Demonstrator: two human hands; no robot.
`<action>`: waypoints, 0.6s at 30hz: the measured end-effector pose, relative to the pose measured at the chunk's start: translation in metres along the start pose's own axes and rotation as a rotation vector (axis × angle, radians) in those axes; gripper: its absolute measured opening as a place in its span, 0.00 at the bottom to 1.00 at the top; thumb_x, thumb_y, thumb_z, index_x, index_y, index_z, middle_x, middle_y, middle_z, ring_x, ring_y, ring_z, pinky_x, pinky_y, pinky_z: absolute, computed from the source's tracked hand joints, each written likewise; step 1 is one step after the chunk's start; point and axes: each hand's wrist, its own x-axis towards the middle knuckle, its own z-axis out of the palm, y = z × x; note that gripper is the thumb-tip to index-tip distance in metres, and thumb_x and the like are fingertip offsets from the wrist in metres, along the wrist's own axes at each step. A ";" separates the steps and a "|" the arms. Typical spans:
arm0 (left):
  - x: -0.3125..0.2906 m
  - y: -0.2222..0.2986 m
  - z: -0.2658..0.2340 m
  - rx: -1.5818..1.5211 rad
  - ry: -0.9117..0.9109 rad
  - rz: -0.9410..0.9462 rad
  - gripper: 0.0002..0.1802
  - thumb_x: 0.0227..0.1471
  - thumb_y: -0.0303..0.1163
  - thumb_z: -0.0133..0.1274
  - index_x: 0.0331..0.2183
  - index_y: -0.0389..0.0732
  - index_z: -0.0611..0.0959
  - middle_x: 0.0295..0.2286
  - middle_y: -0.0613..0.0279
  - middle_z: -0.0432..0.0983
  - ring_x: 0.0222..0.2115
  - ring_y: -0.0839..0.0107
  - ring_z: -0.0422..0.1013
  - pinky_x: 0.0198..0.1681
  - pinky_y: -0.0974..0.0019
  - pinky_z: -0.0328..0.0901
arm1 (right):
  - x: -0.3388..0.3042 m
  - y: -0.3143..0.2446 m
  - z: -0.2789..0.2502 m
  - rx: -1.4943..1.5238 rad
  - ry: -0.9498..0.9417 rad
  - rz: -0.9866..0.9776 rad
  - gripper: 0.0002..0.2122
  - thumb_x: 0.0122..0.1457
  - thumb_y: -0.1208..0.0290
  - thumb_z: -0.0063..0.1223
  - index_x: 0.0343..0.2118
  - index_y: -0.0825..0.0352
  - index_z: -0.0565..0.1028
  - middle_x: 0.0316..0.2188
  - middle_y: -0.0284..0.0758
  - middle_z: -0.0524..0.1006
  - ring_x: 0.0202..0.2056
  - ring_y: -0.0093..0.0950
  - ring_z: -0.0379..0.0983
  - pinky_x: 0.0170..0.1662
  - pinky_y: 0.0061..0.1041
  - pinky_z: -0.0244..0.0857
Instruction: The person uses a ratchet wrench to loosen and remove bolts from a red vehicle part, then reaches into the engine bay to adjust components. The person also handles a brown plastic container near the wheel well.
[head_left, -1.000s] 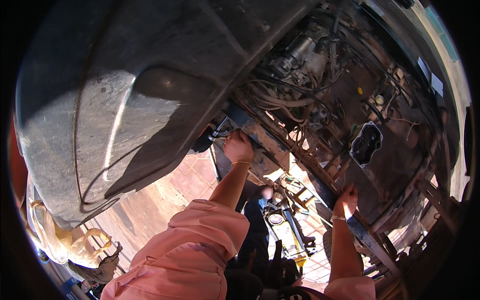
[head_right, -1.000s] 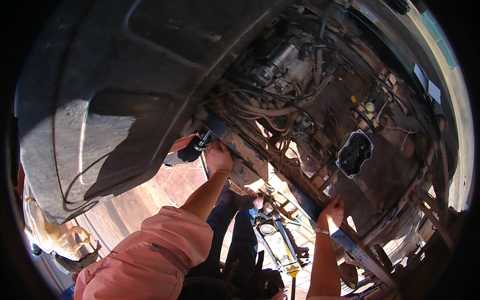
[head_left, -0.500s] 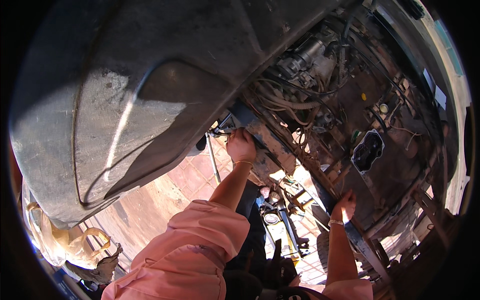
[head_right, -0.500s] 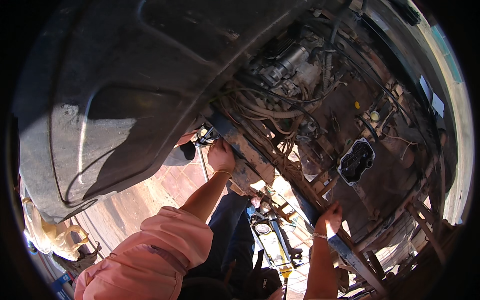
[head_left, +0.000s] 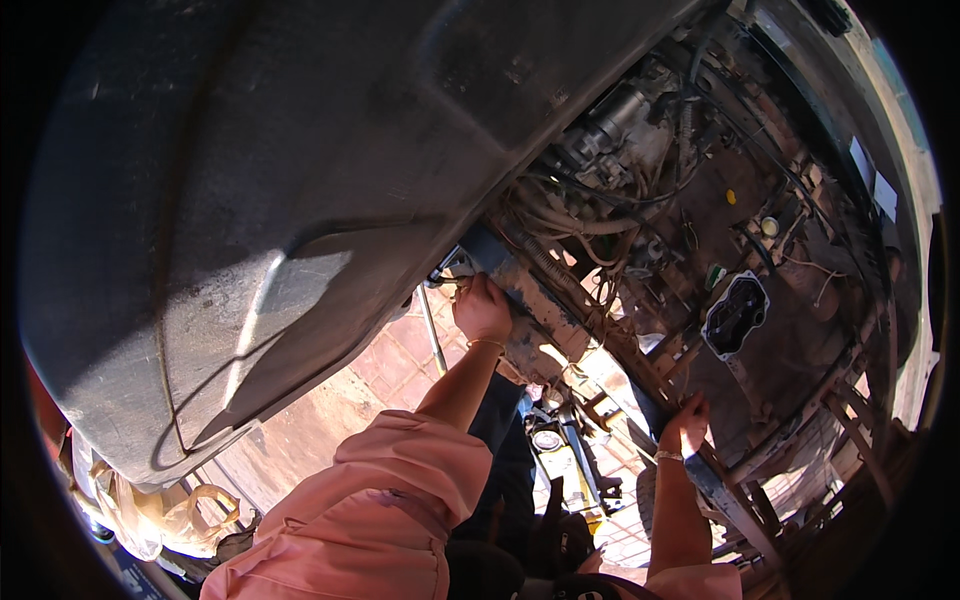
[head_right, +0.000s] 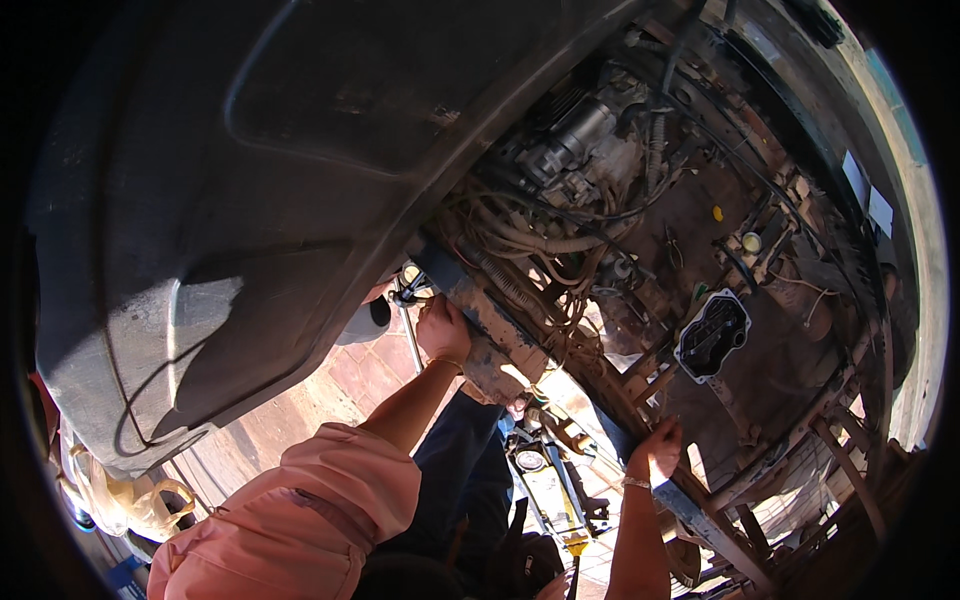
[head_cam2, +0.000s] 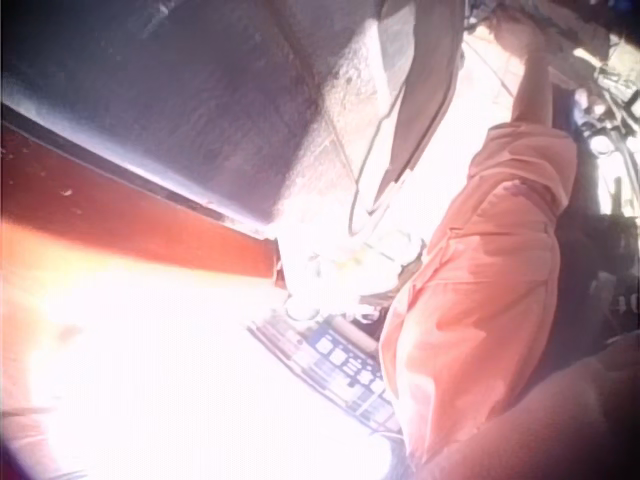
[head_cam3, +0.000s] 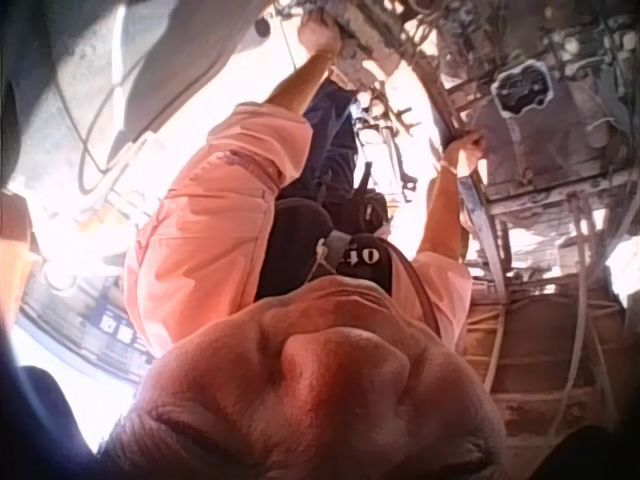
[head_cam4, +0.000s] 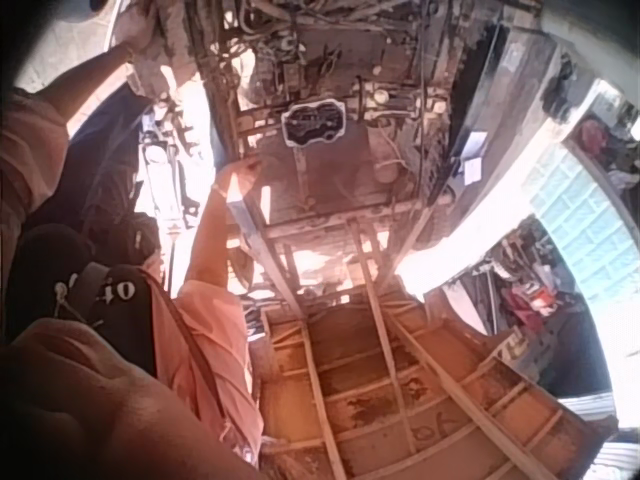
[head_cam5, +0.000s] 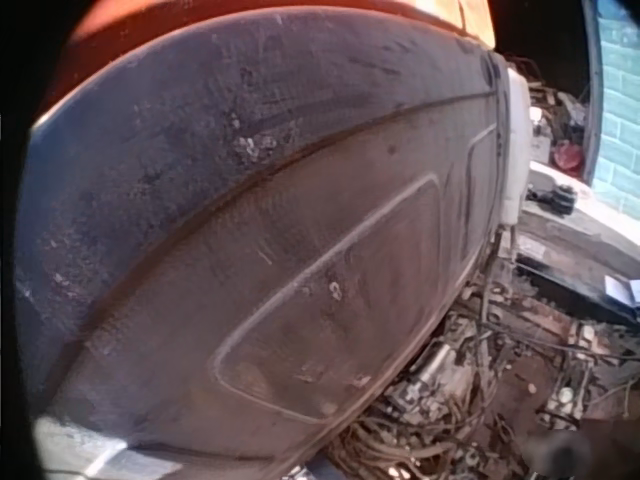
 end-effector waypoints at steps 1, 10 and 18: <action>0.000 0.000 0.000 0.009 -0.009 -0.006 0.11 0.54 0.34 0.46 0.32 0.41 0.81 0.32 0.54 0.77 0.36 0.51 0.73 0.38 0.50 0.67 | 0.000 0.001 0.001 -0.025 0.001 0.012 0.23 0.63 0.41 0.39 0.35 0.54 0.81 0.26 0.40 0.82 0.28 0.47 0.79 0.30 0.46 0.70; 0.001 -0.006 0.003 0.028 -0.011 0.048 0.10 0.55 0.33 0.45 0.31 0.40 0.80 0.32 0.53 0.76 0.35 0.49 0.73 0.37 0.49 0.67 | -0.001 0.006 0.008 -0.055 0.048 0.032 0.21 0.62 0.42 0.43 0.32 0.52 0.82 0.24 0.39 0.81 0.26 0.46 0.79 0.28 0.45 0.70; 0.000 -0.006 0.004 0.019 -0.047 -0.037 0.10 0.54 0.35 0.45 0.34 0.41 0.77 0.31 0.49 0.77 0.34 0.47 0.73 0.37 0.46 0.67 | -0.001 0.005 0.008 -0.071 0.038 0.057 0.21 0.62 0.42 0.44 0.34 0.53 0.82 0.26 0.37 0.82 0.26 0.46 0.79 0.28 0.44 0.71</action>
